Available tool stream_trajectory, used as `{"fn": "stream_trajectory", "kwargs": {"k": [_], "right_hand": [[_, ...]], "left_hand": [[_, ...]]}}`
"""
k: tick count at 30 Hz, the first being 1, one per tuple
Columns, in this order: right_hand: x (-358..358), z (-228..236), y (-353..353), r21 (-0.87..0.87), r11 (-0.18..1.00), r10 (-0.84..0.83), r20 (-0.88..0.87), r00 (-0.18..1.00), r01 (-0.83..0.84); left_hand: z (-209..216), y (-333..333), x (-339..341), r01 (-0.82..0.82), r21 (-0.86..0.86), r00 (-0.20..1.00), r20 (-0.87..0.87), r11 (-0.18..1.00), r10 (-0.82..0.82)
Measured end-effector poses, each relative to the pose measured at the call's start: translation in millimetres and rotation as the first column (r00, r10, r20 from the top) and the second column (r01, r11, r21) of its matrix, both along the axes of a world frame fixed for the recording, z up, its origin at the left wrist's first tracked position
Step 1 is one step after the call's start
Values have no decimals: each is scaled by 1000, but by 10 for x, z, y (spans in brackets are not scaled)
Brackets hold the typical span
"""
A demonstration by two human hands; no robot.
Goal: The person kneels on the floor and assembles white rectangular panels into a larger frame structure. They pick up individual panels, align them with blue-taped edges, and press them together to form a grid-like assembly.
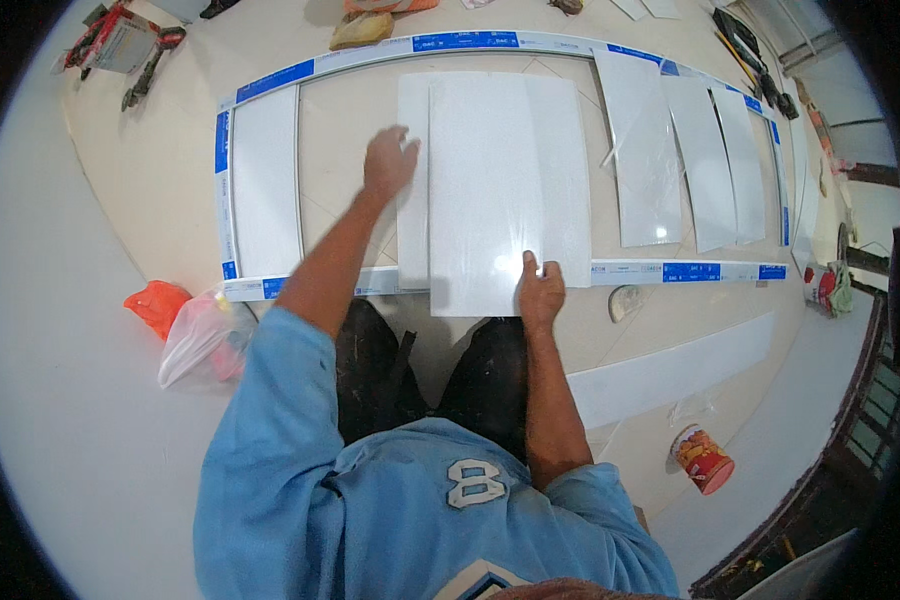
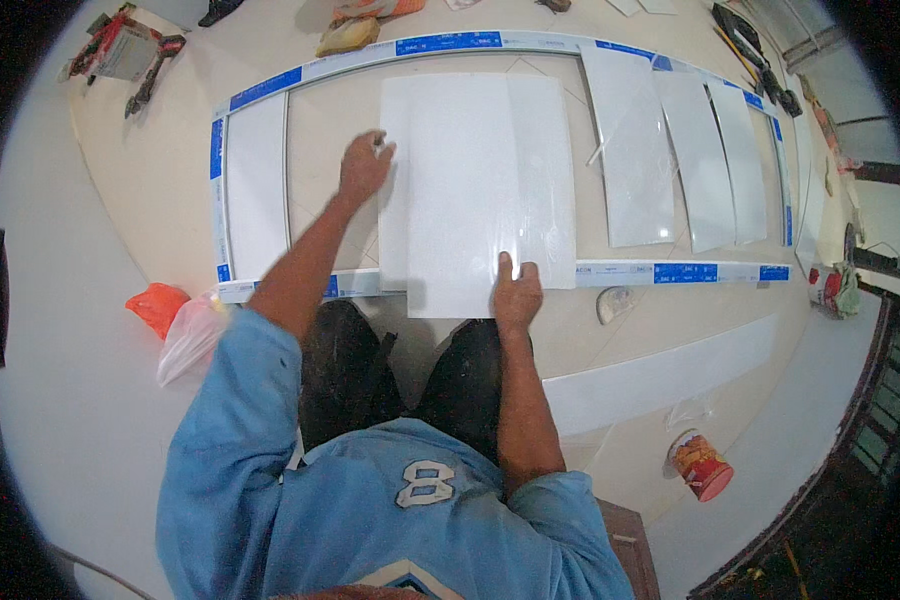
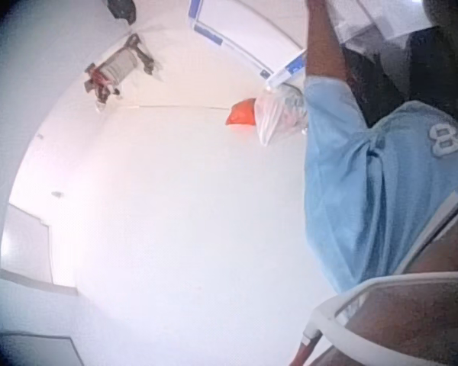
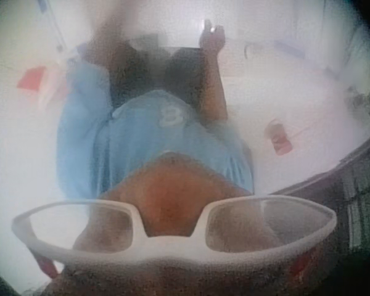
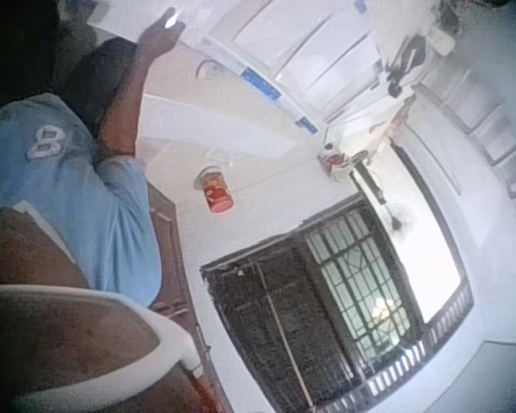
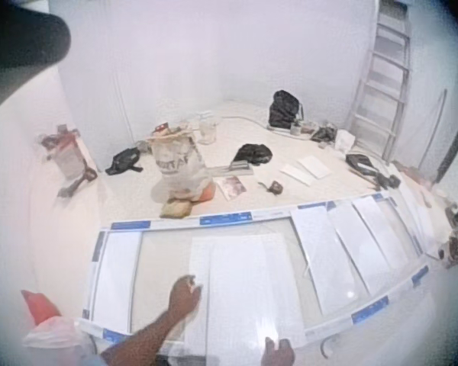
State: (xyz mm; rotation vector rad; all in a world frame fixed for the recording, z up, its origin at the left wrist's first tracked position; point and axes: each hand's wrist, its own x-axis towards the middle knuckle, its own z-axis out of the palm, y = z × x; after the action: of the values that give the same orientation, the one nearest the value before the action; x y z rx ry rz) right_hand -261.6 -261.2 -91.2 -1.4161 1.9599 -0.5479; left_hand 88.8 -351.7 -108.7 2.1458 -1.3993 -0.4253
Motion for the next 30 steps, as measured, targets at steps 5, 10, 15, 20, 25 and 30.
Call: {"fn": "stream_trajectory", "kwargs": {"k": [5, 10, 15, 20, 25, 30], "right_hand": [[358, -182, 2, 99, 995, -23, 25, 999, 21], [440, -345, -108, 65, 998, 15, -14, 1000, -15], [411, -390, -206, 117, 983, 157, -166, 974, -139], [441, -382, -270, 198, 971, 179, -236, 955, -134], [530, -312, -309, 198, 974, 174, -328, 928, -112], [588, -202, -400, 218, 955, 283, -486, 827, -199]], "left_hand": [[-406, -1100, 665, 188, 116, 961, 183, 975, -207], [-505, -1786, 711, 218, 391, 897, 280, 894, -341], [-849, -1695, 775, 298, 302, 871, 302, 906, -387], [-900, -1792, 850, 296, 316, 900, 224, 901, -375], [-812, -1850, 926, 288, 255, 911, 225, 923, -346], [-795, -1928, 925, 306, 247, 902, 234, 919, -363]]}}
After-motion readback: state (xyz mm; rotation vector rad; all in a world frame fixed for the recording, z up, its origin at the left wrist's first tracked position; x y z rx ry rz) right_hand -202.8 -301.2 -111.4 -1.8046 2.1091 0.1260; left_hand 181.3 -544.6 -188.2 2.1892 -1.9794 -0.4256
